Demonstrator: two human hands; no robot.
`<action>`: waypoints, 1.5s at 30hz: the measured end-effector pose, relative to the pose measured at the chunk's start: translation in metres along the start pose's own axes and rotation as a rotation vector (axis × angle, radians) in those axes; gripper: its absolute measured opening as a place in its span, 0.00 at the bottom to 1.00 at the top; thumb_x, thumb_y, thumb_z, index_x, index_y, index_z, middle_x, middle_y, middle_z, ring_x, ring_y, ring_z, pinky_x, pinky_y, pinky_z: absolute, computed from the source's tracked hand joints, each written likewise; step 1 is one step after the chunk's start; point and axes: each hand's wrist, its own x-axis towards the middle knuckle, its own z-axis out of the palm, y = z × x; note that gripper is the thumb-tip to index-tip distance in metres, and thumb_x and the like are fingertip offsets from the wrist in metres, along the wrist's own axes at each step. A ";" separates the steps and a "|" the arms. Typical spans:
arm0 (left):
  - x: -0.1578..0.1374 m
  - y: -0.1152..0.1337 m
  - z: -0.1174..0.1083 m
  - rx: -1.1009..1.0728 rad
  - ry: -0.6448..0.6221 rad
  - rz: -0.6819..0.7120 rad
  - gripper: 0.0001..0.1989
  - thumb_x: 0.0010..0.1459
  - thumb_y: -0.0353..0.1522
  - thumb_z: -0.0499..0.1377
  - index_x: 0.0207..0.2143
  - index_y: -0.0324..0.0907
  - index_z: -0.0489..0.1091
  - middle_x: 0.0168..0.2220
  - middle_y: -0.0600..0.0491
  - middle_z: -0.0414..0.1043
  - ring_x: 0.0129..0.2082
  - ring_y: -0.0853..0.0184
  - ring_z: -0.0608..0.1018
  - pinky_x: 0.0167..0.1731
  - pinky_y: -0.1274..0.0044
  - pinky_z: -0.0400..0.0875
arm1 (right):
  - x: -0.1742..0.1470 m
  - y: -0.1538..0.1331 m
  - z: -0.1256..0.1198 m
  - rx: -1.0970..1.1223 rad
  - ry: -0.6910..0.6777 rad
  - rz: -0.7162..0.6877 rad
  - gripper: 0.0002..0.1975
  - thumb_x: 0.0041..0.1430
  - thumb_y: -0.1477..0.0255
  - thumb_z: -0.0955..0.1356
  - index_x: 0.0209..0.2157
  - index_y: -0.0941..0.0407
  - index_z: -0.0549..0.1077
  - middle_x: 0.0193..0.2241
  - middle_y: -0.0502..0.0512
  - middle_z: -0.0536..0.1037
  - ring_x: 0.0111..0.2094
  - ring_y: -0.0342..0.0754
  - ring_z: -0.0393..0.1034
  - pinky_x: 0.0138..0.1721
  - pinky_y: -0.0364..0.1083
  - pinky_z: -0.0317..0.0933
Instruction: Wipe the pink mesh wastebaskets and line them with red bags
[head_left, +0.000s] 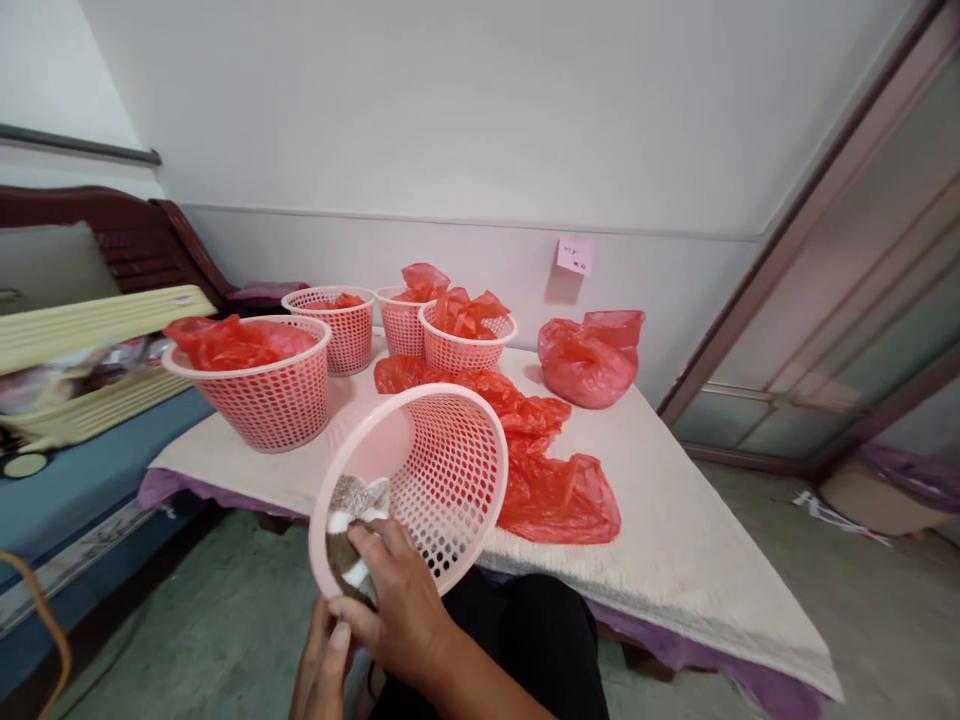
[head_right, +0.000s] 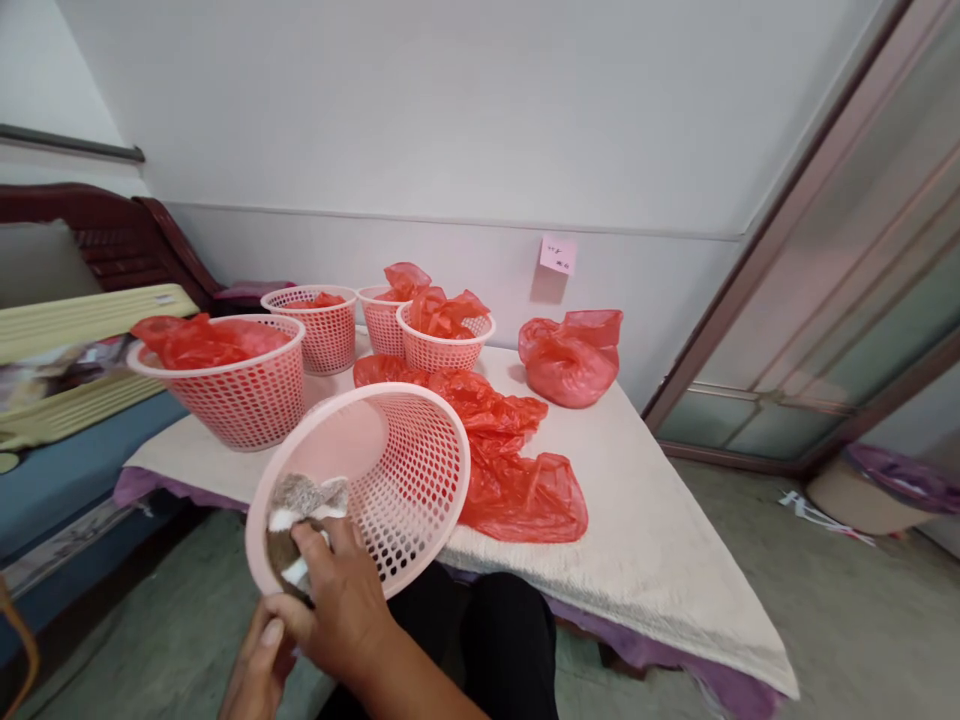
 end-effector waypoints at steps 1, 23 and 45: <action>0.001 -0.002 -0.001 -0.015 0.013 -0.030 0.27 0.54 0.54 0.54 0.46 0.47 0.72 0.44 0.48 0.78 0.47 0.50 0.78 0.40 0.65 0.77 | -0.002 0.005 0.002 0.015 -0.014 -0.025 0.33 0.55 0.67 0.72 0.61 0.52 0.61 0.55 0.59 0.66 0.55 0.54 0.60 0.57 0.52 0.59; 0.052 0.072 -0.011 0.350 0.262 0.650 0.08 0.57 0.32 0.59 0.41 0.44 0.73 0.33 0.58 0.67 0.32 0.69 0.71 0.37 0.78 0.64 | 0.020 0.057 0.001 -0.467 -0.267 -0.059 0.12 0.57 0.73 0.66 0.43 0.51 0.75 0.39 0.56 0.73 0.41 0.51 0.66 0.44 0.48 0.61; 0.072 0.111 -0.014 0.284 0.297 0.543 0.09 0.56 0.34 0.62 0.40 0.44 0.76 0.33 0.58 0.70 0.32 0.71 0.71 0.36 0.78 0.63 | -0.055 0.023 -0.053 -0.559 -0.289 -0.240 0.15 0.61 0.63 0.66 0.47 0.55 0.68 0.44 0.58 0.70 0.43 0.55 0.61 0.43 0.56 0.57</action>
